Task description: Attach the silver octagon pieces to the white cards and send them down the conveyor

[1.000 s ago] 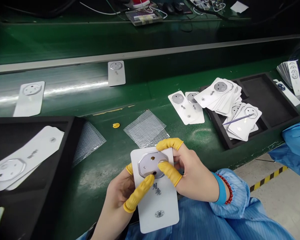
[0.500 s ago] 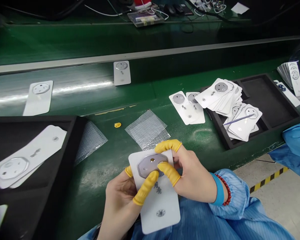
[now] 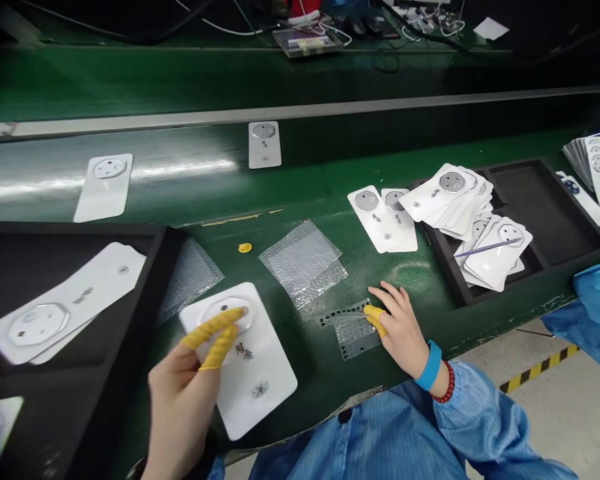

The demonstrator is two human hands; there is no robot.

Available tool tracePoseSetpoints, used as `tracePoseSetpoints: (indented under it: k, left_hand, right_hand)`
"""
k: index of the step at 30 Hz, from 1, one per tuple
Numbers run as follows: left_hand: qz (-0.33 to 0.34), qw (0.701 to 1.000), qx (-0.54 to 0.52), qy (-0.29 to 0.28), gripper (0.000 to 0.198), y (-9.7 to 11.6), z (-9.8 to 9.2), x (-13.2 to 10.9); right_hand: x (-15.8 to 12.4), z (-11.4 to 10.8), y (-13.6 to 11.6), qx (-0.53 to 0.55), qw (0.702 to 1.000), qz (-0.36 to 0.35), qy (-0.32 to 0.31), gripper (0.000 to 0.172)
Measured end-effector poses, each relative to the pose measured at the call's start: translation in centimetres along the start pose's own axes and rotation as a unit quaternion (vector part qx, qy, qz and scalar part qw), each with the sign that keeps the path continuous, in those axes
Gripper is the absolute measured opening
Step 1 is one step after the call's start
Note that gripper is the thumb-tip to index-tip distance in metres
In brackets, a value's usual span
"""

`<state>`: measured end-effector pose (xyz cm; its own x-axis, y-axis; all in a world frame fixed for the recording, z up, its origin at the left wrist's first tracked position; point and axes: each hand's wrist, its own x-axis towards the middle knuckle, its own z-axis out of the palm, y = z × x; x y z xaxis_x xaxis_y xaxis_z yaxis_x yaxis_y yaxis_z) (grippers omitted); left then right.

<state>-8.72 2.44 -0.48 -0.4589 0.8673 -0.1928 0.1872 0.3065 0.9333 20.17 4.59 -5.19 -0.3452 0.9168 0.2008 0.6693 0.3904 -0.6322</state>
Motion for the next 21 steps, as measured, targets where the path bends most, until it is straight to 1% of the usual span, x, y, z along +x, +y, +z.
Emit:
tracePoseSetpoints:
  k: [2,4,6,8,10,13,15,18,19,21]
  left_hand:
    - [-0.021,0.999,0.031,-0.028,0.038,-0.2,0.9,0.2]
    - [-0.035,0.995,0.021,-0.094,0.041,0.1,2.3,0.3]
    - [-0.040,0.985,-0.009,-0.166,0.043,0.6,3.8,0.1]
    - [-0.044,0.974,-0.039,-0.219,0.046,1.0,5.3,-0.4]
    - [-0.050,0.965,-0.070,-0.249,0.049,1.3,6.4,-1.1]
    - [-0.065,0.944,-0.121,-0.299,0.048,1.9,7.7,-1.9]
    - [-0.078,0.933,-0.147,-0.320,0.040,2.5,8.1,-2.2]
    - [-0.097,0.928,-0.172,-0.317,0.032,3.0,8.4,-2.3]
    - [-0.103,0.928,-0.177,-0.310,0.030,3.0,8.4,-2.4]
    - [-0.114,0.931,-0.183,-0.295,0.028,2.8,8.5,-2.6]
  right_hand:
    - [0.2,-0.5,-0.1,0.061,0.998,-0.018,0.005,0.025]
    - [1.0,-2.0,-0.7,0.122,0.992,-0.022,-0.002,0.023]
    - [2.1,-4.0,-1.4,0.189,0.981,-0.013,-0.039,0.021]
    - [3.3,-6.1,-1.8,0.243,0.964,-0.004,-0.105,0.021]
    - [4.6,-7.6,-2.0,0.243,0.954,-0.013,-0.174,0.023]
    - [6.3,-8.7,-2.0,0.172,0.953,-0.064,-0.242,0.024]
    - [7.2,-8.8,-1.8,0.133,0.951,-0.089,-0.266,0.027]
    - [7.6,-8.8,-1.8,0.093,0.954,-0.096,-0.269,0.033]
    - [7.5,-8.7,-2.0,0.082,0.958,-0.100,-0.257,0.034]
    - [7.2,-8.6,-2.5,0.068,0.968,-0.115,-0.211,0.034]
